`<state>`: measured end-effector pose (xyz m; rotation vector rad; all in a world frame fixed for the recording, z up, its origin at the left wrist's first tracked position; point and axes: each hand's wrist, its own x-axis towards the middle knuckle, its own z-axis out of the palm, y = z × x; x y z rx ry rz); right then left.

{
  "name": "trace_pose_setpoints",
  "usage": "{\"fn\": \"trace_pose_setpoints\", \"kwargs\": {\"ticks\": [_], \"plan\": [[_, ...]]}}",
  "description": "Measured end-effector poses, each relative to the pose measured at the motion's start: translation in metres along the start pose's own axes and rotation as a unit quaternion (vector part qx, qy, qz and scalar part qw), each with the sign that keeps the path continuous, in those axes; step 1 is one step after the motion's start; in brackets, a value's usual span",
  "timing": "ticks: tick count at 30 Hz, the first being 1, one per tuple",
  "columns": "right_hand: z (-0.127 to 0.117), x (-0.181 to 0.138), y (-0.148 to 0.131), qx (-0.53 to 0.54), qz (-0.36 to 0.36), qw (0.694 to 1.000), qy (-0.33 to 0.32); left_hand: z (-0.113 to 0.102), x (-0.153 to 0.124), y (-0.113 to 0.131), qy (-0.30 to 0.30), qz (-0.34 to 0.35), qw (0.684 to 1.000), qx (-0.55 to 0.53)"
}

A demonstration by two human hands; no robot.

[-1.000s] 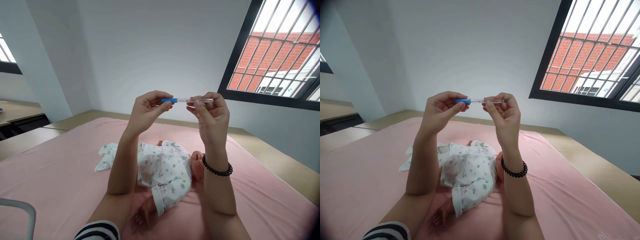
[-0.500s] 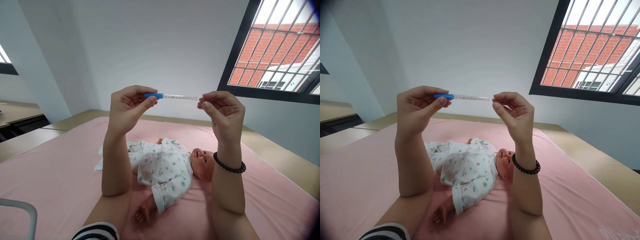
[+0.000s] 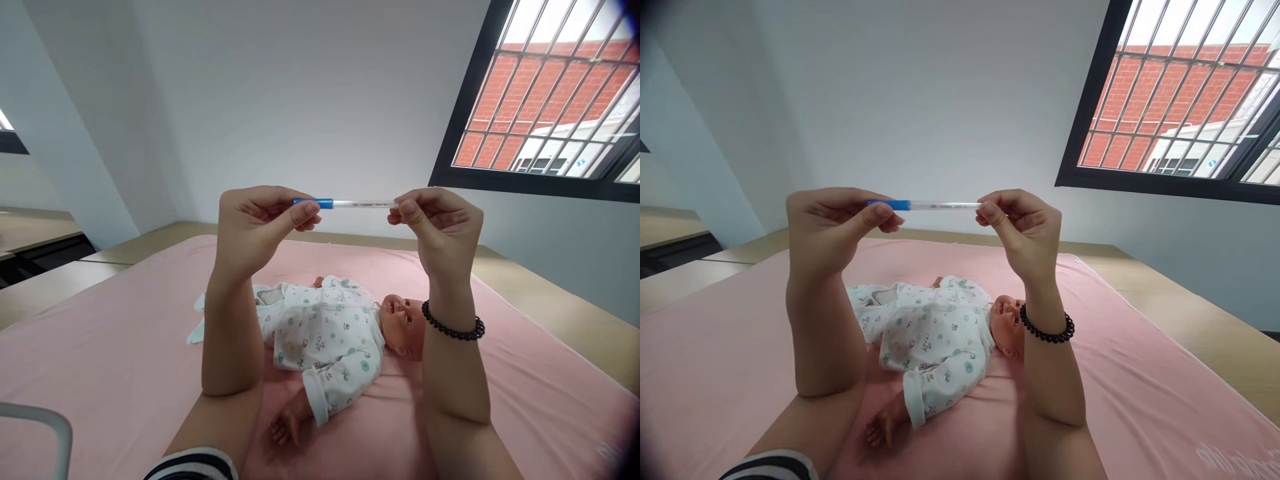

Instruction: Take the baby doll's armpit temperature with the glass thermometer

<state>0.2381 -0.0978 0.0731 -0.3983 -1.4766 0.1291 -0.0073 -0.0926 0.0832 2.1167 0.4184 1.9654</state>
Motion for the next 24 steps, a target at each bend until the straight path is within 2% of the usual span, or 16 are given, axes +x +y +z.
{"fn": "trace_pose_setpoints", "kwargs": {"ticks": [11,20,24], "plan": [[0.002,-0.002,-0.009,0.018,0.025,0.999,-0.029,0.003,-0.002,0.010,-0.012,-0.036,0.996,0.079],[0.008,-0.005,-0.013,-0.020,0.063,0.997,-0.031,0.008,0.000,0.013,-0.041,-0.073,0.994,0.072],[0.010,-0.005,-0.014,-0.015,0.065,0.998,-0.017,0.010,0.000,0.015,-0.030,-0.080,0.994,0.074]]}}
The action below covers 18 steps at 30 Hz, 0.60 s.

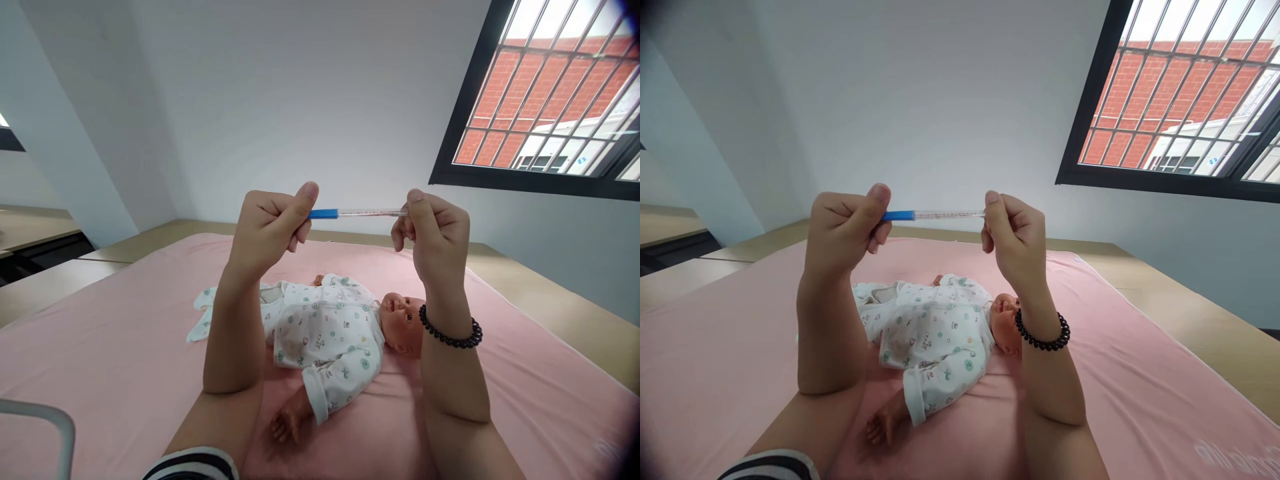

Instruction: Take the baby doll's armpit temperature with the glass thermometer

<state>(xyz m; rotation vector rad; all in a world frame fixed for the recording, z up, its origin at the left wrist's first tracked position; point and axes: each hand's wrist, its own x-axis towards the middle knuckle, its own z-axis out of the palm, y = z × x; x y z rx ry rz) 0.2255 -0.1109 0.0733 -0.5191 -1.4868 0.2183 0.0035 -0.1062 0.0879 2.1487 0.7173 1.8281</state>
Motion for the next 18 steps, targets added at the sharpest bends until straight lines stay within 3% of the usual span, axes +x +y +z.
{"fn": "trace_pose_setpoints", "kwargs": {"ticks": [8,18], "plan": [[-0.001,-0.001,-0.007,-0.001,0.005,1.000,-0.020,0.002,-0.001,-0.005,0.059,0.019,0.998,-0.004],[-0.008,0.002,0.005,-0.003,-0.005,0.999,-0.044,-0.002,0.003,-0.023,0.032,0.103,0.994,-0.029]]}}
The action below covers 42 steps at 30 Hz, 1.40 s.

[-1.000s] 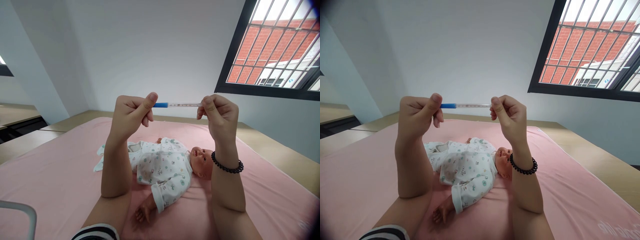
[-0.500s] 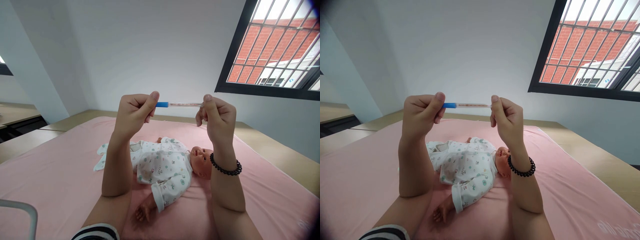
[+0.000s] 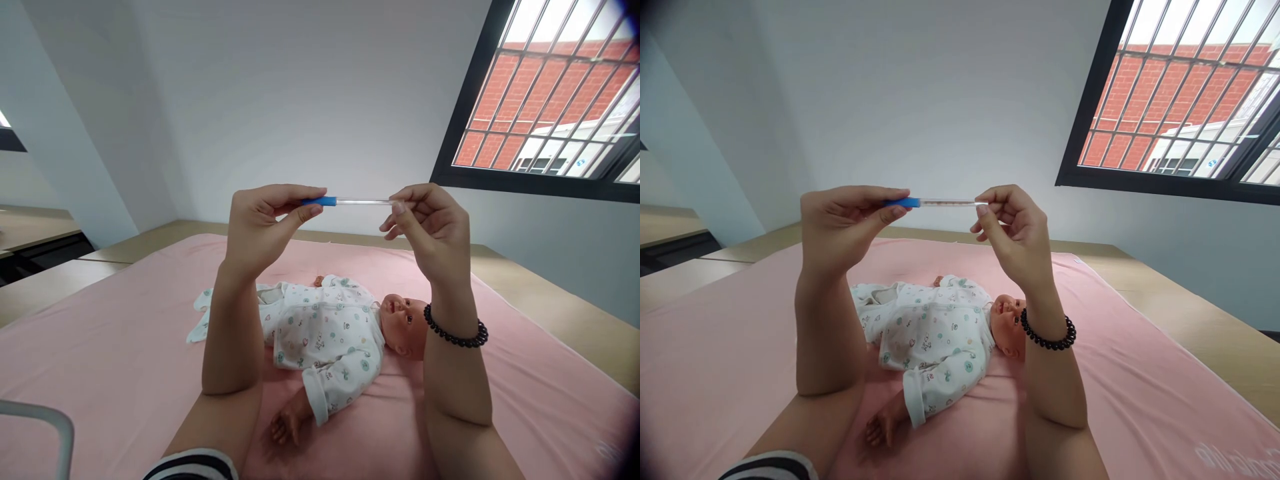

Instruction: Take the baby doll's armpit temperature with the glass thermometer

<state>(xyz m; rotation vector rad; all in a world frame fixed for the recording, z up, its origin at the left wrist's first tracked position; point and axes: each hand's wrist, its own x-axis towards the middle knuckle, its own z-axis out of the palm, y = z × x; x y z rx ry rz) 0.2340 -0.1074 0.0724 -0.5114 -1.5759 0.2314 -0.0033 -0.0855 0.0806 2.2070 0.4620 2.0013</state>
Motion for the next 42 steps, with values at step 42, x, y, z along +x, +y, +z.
{"fn": "trace_pose_setpoints", "kwargs": {"ticks": [42], "plan": [[0.004,-0.002,-0.002,-0.016,0.013,1.000,0.001,-0.002,0.005,-0.006,-0.009,0.029,1.000,0.004]]}}
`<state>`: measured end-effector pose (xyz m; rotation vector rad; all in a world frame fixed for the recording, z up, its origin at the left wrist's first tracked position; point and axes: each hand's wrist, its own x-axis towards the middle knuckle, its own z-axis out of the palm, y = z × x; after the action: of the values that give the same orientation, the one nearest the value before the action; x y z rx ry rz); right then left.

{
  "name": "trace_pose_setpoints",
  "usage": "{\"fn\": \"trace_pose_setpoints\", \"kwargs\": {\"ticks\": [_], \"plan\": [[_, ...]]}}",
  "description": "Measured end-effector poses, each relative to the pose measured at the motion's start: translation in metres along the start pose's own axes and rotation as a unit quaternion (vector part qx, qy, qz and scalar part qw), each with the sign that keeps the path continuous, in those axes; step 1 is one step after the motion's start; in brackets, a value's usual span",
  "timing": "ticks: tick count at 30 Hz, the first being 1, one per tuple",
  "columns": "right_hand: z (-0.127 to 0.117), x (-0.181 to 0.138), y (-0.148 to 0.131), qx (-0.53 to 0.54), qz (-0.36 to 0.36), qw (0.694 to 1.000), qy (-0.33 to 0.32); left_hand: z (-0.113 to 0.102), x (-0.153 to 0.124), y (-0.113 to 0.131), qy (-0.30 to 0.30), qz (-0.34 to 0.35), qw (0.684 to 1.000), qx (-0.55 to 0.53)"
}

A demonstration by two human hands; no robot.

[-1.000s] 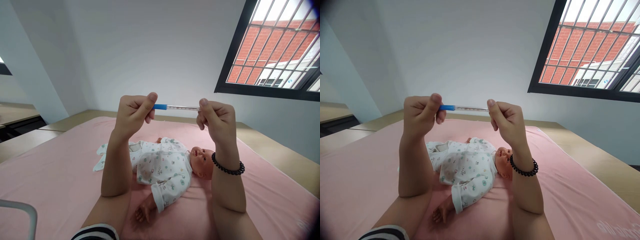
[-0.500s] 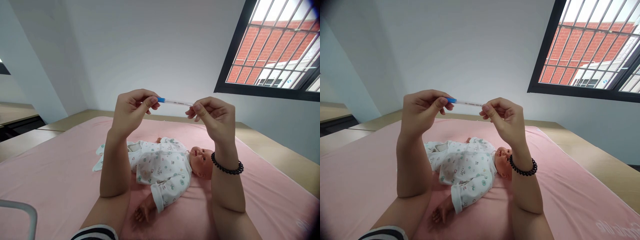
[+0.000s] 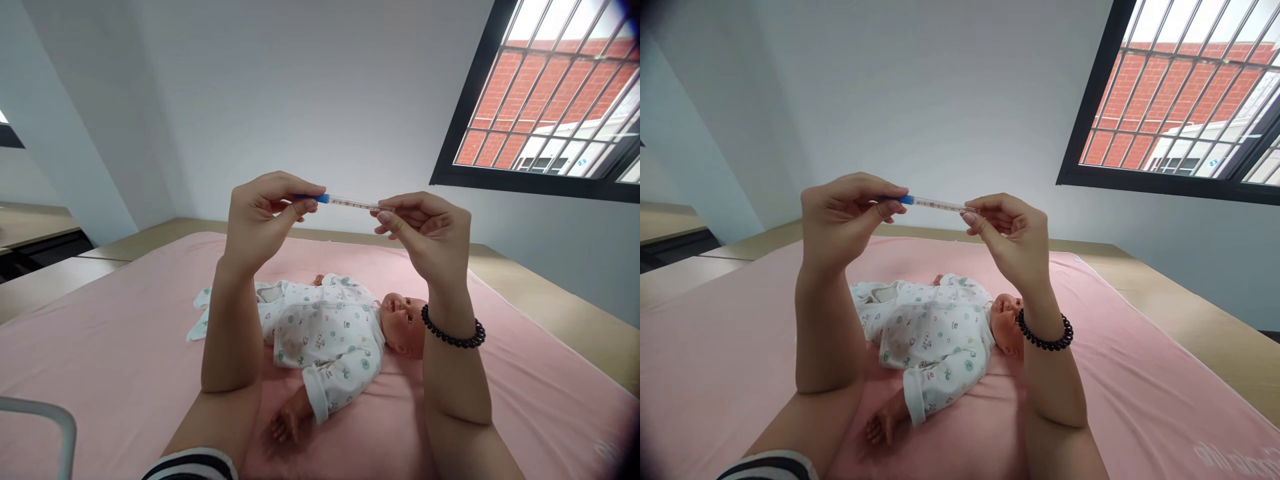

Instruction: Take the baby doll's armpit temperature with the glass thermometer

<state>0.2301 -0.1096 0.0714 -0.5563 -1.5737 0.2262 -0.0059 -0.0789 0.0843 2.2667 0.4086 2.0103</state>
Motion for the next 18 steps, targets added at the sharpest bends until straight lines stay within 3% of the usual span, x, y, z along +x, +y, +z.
{"fn": "trace_pose_setpoints", "kwargs": {"ticks": [11,18], "plan": [[0.0006,-0.0007,-0.0029,0.000,-0.004,1.000,0.008,-0.0011,-0.0009,0.0032,0.003,-0.012,1.000,-0.001],[-0.0001,0.0003,-0.0029,0.017,0.008,1.000,0.024,0.0013,-0.0029,0.0037,-0.026,-0.043,0.999,0.006]]}}
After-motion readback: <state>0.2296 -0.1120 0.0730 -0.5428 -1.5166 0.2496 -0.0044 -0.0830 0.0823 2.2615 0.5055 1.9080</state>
